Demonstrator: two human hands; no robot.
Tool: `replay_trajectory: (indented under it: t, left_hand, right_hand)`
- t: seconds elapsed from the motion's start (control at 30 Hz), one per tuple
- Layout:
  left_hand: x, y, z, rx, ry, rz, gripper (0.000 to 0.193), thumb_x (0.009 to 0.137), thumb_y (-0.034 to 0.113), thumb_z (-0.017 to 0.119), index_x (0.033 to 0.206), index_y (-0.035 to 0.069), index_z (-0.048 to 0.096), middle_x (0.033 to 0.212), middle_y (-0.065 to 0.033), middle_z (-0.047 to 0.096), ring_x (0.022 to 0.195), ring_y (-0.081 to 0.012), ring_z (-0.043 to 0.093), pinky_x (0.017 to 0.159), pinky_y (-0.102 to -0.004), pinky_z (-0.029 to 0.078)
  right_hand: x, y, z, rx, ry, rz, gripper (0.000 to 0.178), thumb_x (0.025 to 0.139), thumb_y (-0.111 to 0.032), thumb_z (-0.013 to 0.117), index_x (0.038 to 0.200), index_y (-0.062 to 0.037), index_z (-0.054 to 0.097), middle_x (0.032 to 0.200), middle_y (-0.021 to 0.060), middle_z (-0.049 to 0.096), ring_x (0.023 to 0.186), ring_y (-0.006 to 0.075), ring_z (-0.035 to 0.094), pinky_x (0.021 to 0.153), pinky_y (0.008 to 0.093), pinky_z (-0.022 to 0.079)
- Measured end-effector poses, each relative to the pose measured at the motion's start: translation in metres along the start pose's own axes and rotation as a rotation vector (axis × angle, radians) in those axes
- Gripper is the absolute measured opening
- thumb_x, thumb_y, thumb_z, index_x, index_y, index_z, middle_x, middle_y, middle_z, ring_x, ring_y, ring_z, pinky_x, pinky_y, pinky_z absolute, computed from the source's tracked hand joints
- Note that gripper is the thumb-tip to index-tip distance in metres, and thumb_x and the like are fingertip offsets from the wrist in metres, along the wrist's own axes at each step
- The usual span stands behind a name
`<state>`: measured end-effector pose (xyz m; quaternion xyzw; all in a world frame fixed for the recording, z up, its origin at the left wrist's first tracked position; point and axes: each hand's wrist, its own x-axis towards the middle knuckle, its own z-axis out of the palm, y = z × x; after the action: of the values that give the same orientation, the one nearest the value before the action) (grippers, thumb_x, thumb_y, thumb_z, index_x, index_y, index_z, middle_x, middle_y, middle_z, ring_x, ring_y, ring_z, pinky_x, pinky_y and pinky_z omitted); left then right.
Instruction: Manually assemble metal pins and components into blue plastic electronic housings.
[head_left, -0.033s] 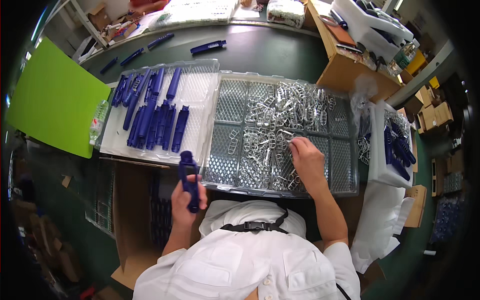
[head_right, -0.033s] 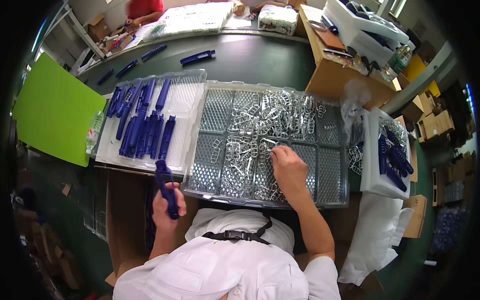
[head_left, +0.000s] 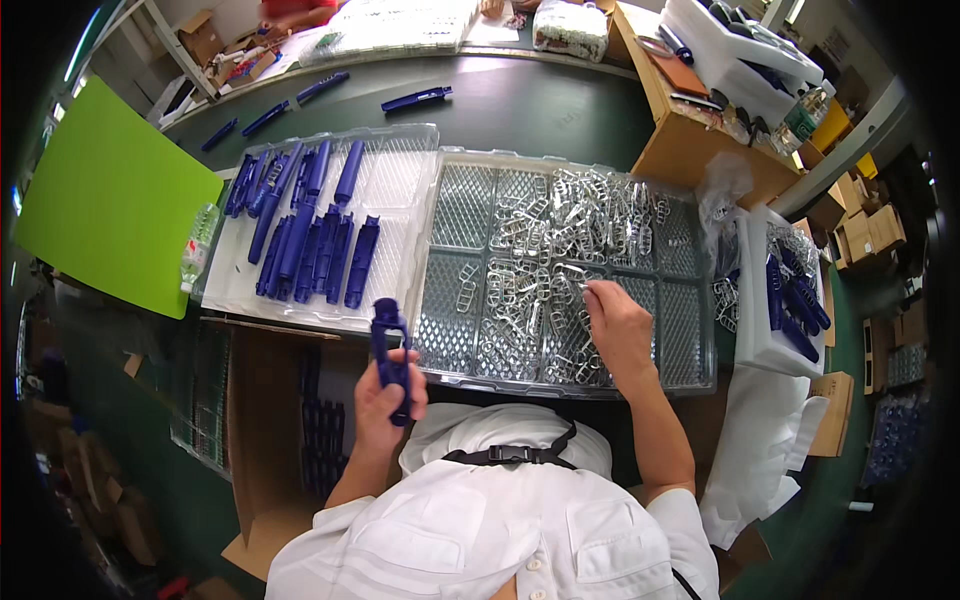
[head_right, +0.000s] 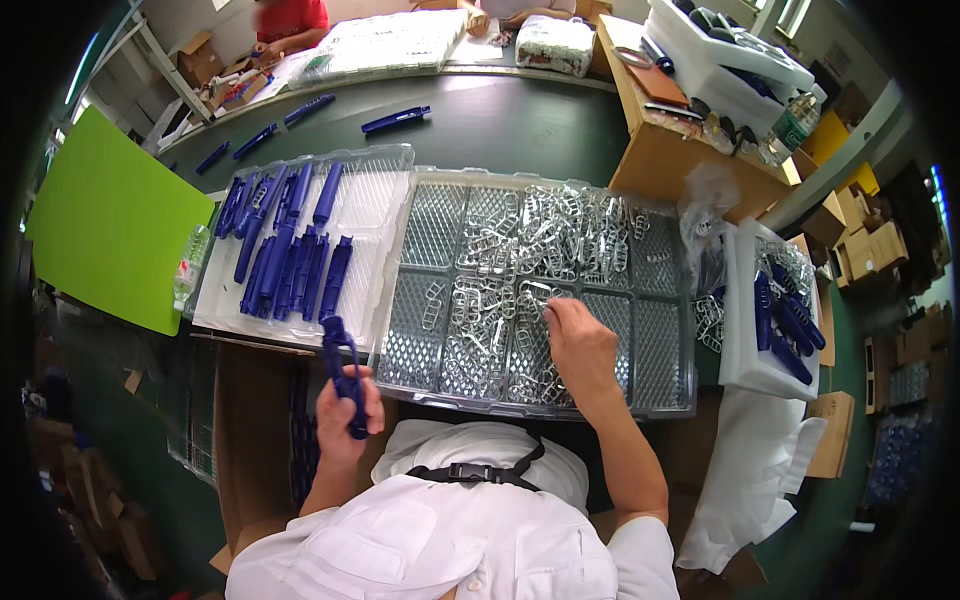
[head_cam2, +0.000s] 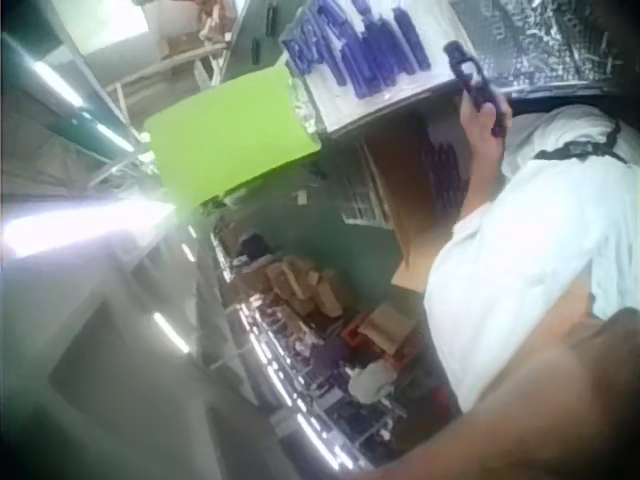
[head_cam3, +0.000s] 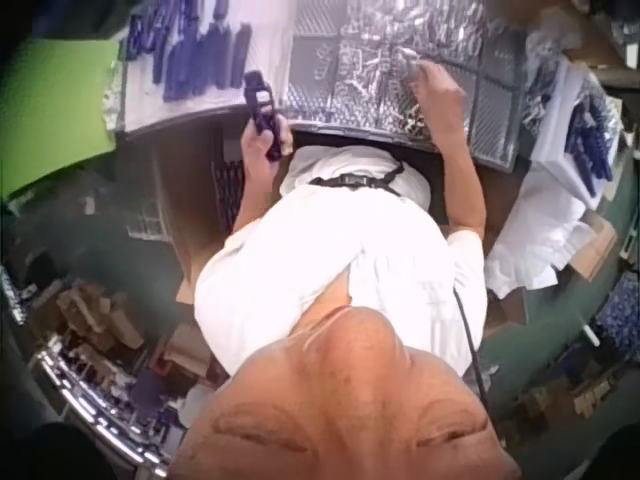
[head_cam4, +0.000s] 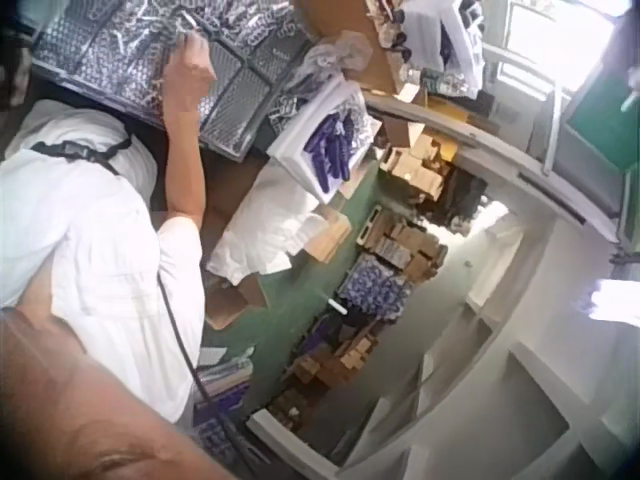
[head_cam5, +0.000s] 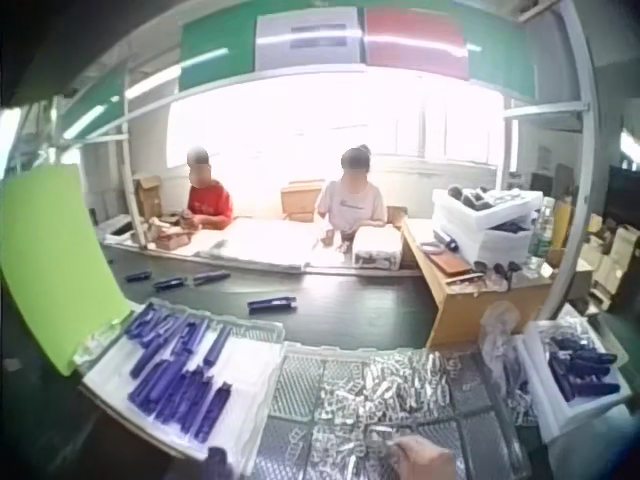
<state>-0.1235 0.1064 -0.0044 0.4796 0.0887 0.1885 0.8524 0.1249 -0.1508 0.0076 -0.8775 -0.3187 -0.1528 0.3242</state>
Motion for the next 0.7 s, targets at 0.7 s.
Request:
replay_trajectory:
  t: [0.7]
  left_hand:
    - [0.028,-0.041,0.143,-0.072,-0.171,-0.403,0.024,0.09,-0.002,0.077,0.112,0.002,0.068,0.089,-0.0049,0.071,0.069,-0.0099,0.062,0.061,-0.0253,0.047]
  right_hand:
    - [-0.085,-0.074,-0.077,0.786,0.022,0.101,0.038,0.087,0.013,0.074,0.123,0.0016,0.073,0.112,0.012,0.069,0.092,0.0198,0.071,0.08,0.0301,0.059]
